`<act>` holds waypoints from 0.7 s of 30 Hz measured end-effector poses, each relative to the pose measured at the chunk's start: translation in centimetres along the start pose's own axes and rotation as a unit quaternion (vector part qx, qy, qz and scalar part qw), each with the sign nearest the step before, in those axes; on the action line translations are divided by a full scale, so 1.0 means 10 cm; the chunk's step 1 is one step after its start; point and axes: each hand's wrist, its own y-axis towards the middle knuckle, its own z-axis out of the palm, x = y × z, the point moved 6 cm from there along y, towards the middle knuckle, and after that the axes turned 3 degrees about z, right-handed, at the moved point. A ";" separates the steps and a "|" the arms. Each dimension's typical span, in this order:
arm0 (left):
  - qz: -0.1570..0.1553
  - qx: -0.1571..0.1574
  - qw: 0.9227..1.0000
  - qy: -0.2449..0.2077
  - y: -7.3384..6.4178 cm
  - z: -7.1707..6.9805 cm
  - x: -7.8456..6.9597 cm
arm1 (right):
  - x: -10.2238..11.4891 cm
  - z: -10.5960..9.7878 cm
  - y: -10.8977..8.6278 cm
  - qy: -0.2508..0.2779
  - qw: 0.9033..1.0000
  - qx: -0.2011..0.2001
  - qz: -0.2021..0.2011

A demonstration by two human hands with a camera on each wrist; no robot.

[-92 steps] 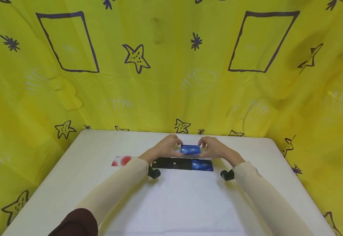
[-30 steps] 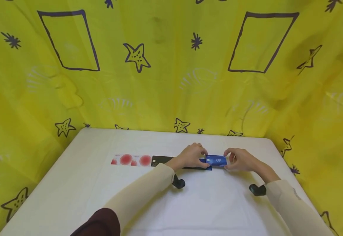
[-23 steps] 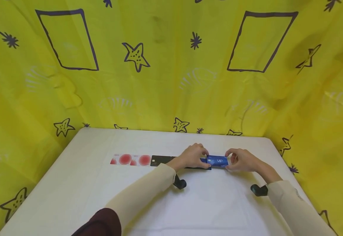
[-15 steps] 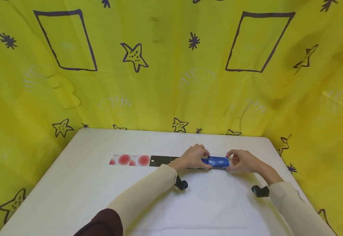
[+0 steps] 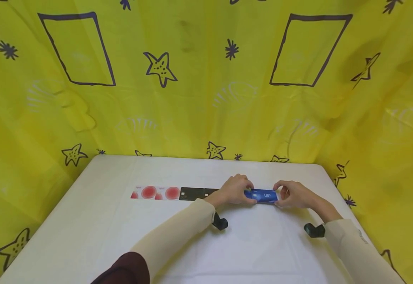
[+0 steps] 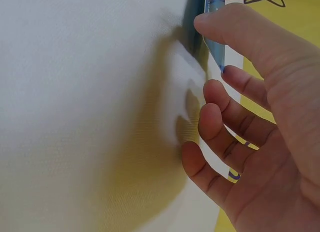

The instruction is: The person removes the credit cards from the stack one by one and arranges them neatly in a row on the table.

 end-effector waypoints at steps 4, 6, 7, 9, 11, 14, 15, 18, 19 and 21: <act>-0.002 -0.002 1.000 0.007 0.00 0.02 0.00 | -0.02 0.01 0.01 -0.001 1.000 0.000 0.001; -0.002 -0.005 1.000 0.014 0.00 0.02 0.00 | -0.03 0.01 0.01 -0.002 1.000 -0.001 0.003; -0.002 -0.006 1.000 0.017 0.00 0.02 0.00 | -0.03 0.02 0.02 -0.003 1.000 -0.001 0.004; -0.004 -0.007 1.000 0.025 -0.01 0.02 0.00 | -0.03 0.02 0.02 -0.004 1.000 0.001 0.008; -0.006 -0.006 1.000 0.030 -0.02 0.02 -0.01 | -0.04 0.03 0.03 -0.004 1.000 0.002 0.011; -0.010 -0.005 0.999 0.033 -0.02 0.02 -0.01 | -0.05 0.04 0.04 -0.002 1.000 0.006 0.018; -0.012 -0.005 0.999 0.033 -0.02 0.02 -0.01 | -0.06 0.04 0.04 -0.001 1.000 0.006 0.020; -0.017 -0.003 0.999 0.031 -0.02 0.03 0.00 | -0.07 0.05 0.04 0.000 1.000 0.008 0.025; -0.018 -0.002 0.999 0.030 -0.02 0.03 0.00 | -0.07 0.06 0.04 0.001 1.000 0.009 0.026; -0.021 0.001 0.999 0.028 -0.03 0.04 0.00 | -0.07 0.07 0.05 0.002 1.000 0.010 0.027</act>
